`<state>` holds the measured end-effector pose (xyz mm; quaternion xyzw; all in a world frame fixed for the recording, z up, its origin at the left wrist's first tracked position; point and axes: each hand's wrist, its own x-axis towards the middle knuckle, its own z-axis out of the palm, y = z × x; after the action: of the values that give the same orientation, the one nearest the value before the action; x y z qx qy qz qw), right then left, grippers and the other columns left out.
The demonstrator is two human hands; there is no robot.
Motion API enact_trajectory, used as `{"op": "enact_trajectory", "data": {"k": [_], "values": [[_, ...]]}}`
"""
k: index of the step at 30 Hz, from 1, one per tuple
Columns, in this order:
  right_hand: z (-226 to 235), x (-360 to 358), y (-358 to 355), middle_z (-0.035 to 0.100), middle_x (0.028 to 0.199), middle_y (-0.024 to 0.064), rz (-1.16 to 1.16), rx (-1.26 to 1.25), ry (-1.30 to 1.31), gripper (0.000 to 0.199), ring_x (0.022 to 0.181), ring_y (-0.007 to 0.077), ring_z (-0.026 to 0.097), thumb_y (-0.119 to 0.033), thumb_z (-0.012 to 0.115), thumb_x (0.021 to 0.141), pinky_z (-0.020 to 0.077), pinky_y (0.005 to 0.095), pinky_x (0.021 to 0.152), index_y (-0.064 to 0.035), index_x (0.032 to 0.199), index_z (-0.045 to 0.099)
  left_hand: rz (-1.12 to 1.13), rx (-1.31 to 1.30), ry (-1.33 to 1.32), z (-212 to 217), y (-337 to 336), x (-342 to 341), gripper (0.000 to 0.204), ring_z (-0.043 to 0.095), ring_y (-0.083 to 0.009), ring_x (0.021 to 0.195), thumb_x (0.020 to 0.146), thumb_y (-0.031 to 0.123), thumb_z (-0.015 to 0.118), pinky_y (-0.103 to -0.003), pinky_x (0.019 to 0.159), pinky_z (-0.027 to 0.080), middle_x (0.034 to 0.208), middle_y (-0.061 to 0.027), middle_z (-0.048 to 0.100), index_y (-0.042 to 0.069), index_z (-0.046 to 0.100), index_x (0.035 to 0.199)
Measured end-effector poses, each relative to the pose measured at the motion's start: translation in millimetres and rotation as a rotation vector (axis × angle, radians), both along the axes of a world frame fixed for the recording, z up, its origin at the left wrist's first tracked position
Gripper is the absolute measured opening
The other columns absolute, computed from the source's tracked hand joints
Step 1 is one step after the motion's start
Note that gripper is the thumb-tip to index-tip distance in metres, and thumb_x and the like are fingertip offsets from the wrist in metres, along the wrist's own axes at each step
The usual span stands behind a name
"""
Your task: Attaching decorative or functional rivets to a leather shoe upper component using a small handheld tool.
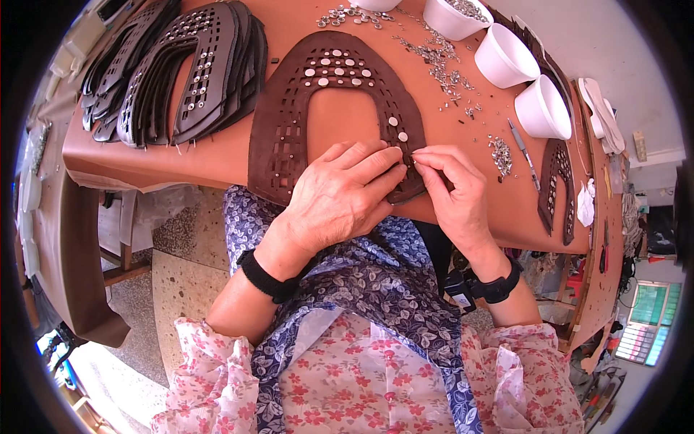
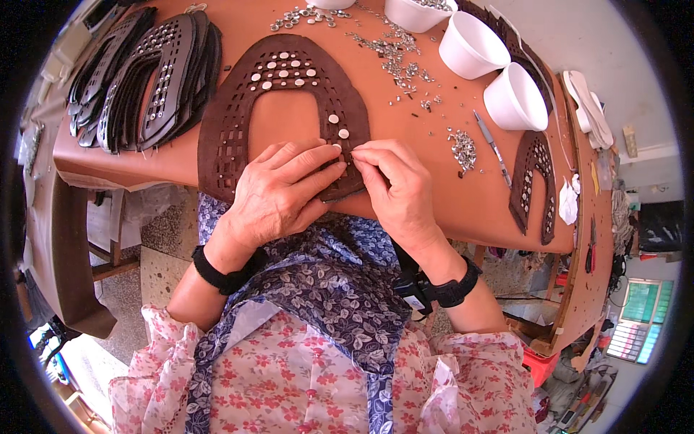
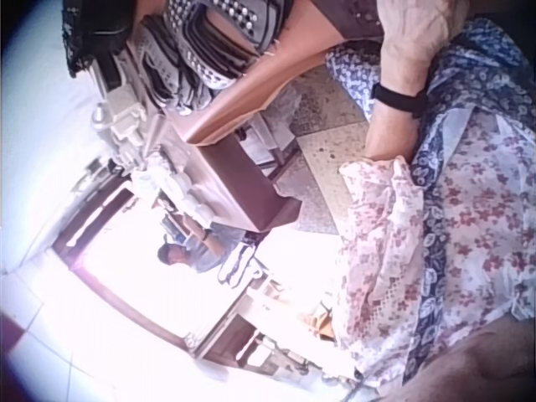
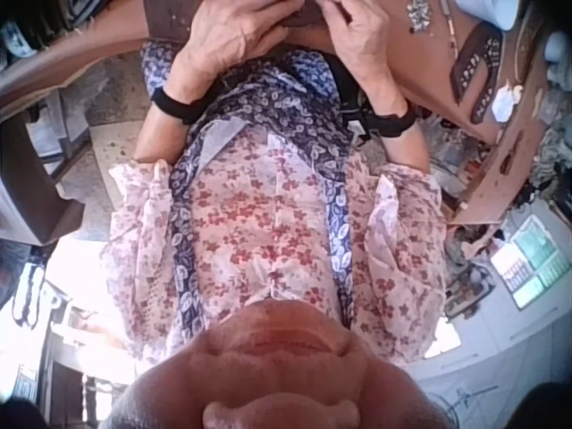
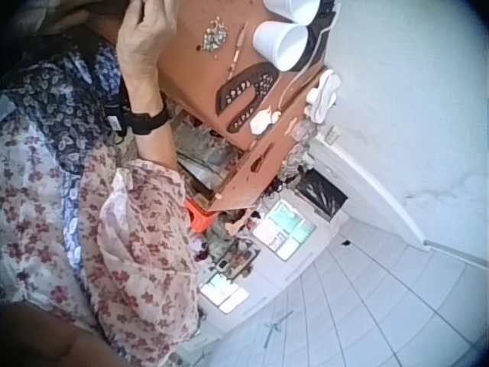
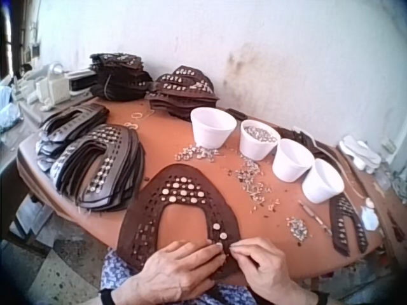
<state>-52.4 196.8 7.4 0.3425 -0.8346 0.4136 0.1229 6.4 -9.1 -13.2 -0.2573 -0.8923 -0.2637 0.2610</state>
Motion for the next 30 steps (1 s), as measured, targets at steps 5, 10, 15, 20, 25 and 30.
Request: {"op": "enact_trajectory", "data": {"k": [5,10,15,20,25,30], "values": [[0,0,1,0.072,0.1,0.0094,0.016,0.018,0.03,0.013,0.09,0.0254,0.069,0.005,0.074,0.087,0.0565,0.0346,0.078,-0.0011,0.099,0.074,0.003,-0.002,-0.005,1,0,0,0.049,0.064,-0.0281,0.12,0.071,0.017,0.078,-0.042,0.098,0.053,0.131,-0.0071,0.066,0.01,0.073,0.119],[-1,1,-1,0.072,0.101,0.0084,0.023,0.09,0.174,0.017,0.091,0.0264,0.069,0.005,0.074,0.084,0.0572,0.0367,0.078,-0.0024,0.099,0.075,0.005,0.003,-0.003,0,1,0,0.049,0.064,-0.0279,0.119,0.07,0.017,0.078,-0.042,0.097,0.054,0.13,-0.007,0.066,0.009,0.073,0.118],[3,1,3,0.073,0.104,0.0078,0.076,0.168,0.261,0.022,0.093,0.0267,0.069,0.005,0.073,0.081,0.0581,0.0367,0.081,-0.0018,0.101,0.076,0.006,0.013,0.001,0,1,0,0.046,0.065,-0.0276,0.118,0.071,0.017,0.078,-0.042,0.095,0.054,0.13,-0.007,0.066,0.009,0.074,0.116],[10,0,6,0.073,0.106,0.008,0.13,0.242,0.308,0.026,0.094,0.0266,0.069,0.003,0.071,0.081,0.0585,0.0366,0.081,-0.0008,0.106,0.076,0.011,0.025,0.042,-1,2,-1,0.042,0.064,-0.0247,0.115,0.072,0.018,0.077,-0.04,0.093,0.053,0.125,-0.0062,0.066,0.008,0.073,0.112],[15,1,8,0.072,0.107,0.0081,0.144,0.342,0.352,0.024,0.094,0.0263,0.069,0.003,0.07,0.081,0.0586,0.0366,0.081,-0.0008,0.105,0.075,0.011,0.02,0.05,-2,2,-1,0.04,0.064,-0.0236,0.113,0.073,0.019,0.076,-0.039,0.093,0.052,0.123,-0.0061,0.066,0.007,0.072,0.111],[13,-3,7,0.073,0.105,0.008,0.135,0.255,0.257,0.02,0.093,0.027,0.069,0.003,0.072,0.083,0.0581,0.0363,0.081,-0.0017,0.102,0.076,0.004,0.033,0.079,-1,2,-2,0.039,0.064,-0.0234,0.112,0.073,0.018,0.075,-0.039,0.092,0.052,0.122,-0.0058,0.067,0.007,0.072,0.111]]}}
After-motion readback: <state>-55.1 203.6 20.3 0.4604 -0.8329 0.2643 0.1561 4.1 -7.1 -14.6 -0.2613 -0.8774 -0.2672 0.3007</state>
